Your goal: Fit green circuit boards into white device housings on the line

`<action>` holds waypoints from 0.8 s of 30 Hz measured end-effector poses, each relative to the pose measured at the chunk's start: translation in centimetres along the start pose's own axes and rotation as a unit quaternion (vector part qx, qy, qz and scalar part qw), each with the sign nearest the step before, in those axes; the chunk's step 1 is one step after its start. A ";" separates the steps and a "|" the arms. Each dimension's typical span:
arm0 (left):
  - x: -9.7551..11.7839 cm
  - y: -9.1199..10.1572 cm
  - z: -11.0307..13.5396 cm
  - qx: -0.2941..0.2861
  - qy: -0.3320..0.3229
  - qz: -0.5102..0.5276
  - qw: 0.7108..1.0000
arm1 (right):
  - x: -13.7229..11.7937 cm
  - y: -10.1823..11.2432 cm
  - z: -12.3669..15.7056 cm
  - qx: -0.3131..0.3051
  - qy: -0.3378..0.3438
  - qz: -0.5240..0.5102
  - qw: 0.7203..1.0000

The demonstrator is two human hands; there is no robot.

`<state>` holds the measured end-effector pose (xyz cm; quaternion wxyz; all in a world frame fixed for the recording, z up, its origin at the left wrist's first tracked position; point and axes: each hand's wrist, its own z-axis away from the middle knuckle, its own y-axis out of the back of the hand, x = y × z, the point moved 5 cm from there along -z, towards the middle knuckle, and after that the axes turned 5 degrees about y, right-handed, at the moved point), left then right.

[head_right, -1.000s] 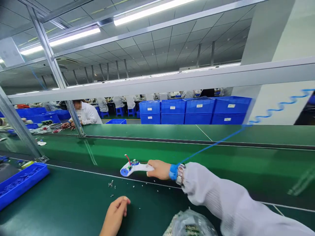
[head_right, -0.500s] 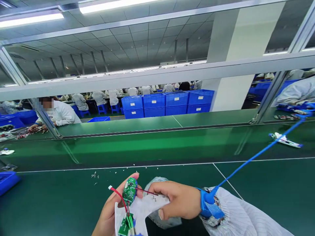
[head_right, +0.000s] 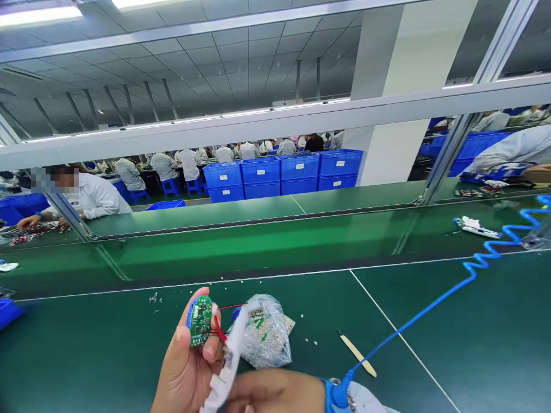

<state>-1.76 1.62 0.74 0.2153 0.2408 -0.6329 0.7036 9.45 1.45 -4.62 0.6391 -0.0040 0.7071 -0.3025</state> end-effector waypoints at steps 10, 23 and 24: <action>-0.8 -2.8 1.4 0.031 0.000 -0.067 0.997 | -10.7 -0.7 2.9 0.274 0.318 0.347 0.839; -1.0 -1.1 0.3 -0.033 -0.012 -0.103 0.994 | -8.2 -1.4 0.5 0.229 0.284 0.200 0.910; -0.9 -0.9 0.2 -0.038 -0.030 -0.117 0.992 | -8.3 -1.2 0.6 0.251 0.290 0.191 0.904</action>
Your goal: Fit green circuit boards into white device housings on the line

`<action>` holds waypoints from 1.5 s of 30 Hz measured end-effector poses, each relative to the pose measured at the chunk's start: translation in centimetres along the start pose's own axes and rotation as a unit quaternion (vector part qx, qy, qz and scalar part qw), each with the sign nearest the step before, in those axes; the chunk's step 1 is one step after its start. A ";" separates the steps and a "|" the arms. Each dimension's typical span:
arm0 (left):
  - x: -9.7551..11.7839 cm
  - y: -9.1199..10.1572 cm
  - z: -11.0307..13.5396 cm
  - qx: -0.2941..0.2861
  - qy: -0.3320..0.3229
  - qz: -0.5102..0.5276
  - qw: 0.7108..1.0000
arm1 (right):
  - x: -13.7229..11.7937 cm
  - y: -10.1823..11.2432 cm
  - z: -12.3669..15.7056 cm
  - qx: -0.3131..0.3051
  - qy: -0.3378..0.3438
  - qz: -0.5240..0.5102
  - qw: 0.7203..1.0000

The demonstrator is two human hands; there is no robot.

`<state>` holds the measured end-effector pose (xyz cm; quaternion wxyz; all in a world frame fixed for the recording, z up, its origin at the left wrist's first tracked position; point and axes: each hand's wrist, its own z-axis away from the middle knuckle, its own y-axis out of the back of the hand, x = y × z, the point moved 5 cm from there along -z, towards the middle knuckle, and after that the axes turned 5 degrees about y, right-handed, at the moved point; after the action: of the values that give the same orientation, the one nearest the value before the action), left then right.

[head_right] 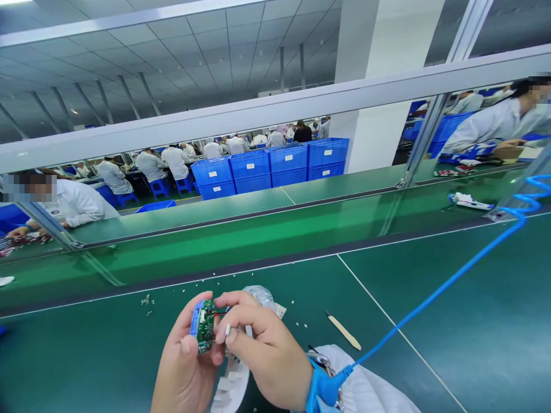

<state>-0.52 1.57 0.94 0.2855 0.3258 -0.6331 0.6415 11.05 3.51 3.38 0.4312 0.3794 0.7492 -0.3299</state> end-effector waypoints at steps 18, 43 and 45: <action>0.9 -2.2 2.4 0.072 -0.091 -0.083 0.990 | -4.3 -0.7 -1.7 -0.099 0.052 0.195 0.974; 0.9 -1.9 3.5 -0.072 -0.174 -0.510 0.839 | -3.3 0.2 -0.2 -0.133 -0.015 0.307 0.942; 0.7 -2.2 3.7 -0.076 -0.194 -0.591 0.779 | -3.0 0.3 -0.1 -0.139 -0.035 0.297 0.944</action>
<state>0.95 -2.04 2.86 0.5034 0.7312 -0.4047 0.2194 12.28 2.92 6.04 0.5837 0.5097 0.6252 -0.0925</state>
